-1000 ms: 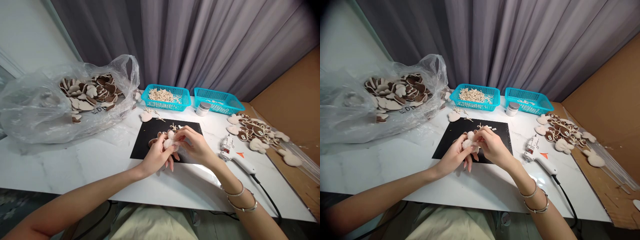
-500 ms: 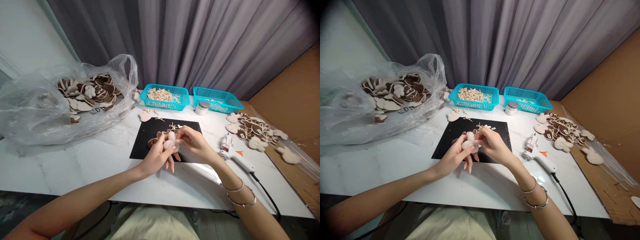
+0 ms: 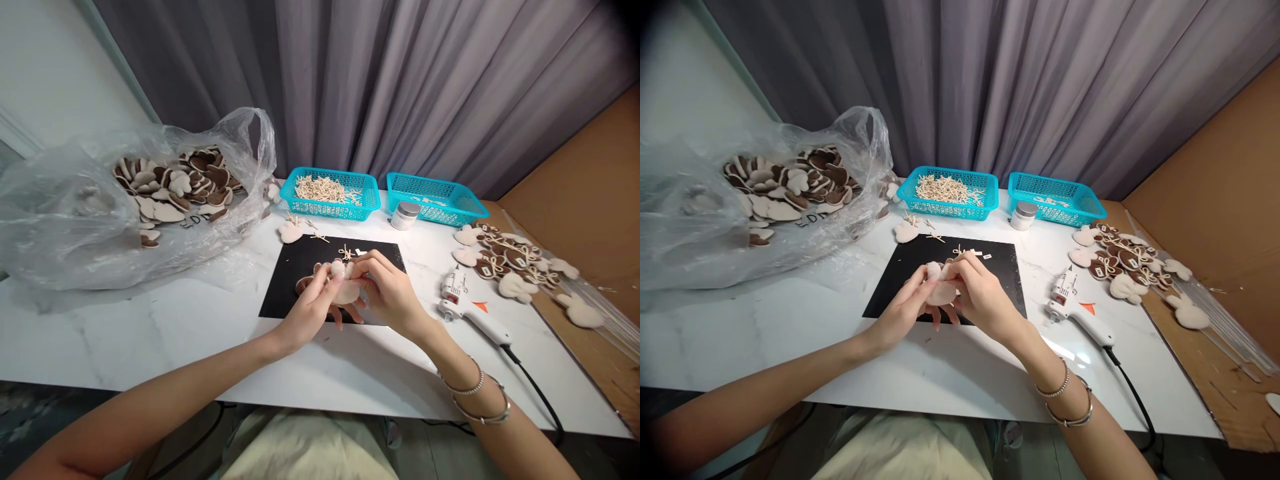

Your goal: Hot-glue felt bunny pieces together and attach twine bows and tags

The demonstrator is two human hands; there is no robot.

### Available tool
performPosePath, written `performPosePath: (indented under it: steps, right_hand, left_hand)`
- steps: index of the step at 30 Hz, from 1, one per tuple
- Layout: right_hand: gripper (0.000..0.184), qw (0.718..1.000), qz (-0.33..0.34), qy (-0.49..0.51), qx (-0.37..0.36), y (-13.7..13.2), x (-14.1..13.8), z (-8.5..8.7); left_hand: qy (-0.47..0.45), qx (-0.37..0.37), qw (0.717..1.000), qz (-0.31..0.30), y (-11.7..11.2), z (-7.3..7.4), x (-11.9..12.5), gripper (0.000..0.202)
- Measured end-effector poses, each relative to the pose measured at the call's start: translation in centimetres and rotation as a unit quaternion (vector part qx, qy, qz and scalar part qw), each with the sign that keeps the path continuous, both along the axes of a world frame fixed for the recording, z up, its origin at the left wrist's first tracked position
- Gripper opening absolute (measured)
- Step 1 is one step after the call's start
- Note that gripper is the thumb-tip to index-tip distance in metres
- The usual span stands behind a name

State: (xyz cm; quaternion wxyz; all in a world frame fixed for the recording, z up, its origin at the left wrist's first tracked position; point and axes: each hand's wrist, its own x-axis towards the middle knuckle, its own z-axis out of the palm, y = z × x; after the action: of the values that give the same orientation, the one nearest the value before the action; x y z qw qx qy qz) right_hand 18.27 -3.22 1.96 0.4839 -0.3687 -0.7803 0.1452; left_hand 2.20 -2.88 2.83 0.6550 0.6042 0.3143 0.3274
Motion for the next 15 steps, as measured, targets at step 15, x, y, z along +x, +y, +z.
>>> performPosePath:
  steps: [15]
  right_hand:
    - [0.011, 0.948, 0.067, 0.186, -0.247, -0.46, -0.24, 0.63]
  left_hand:
    - [-0.041, -0.001, 0.998, -0.055, 0.42, -0.45, -0.15, 0.024]
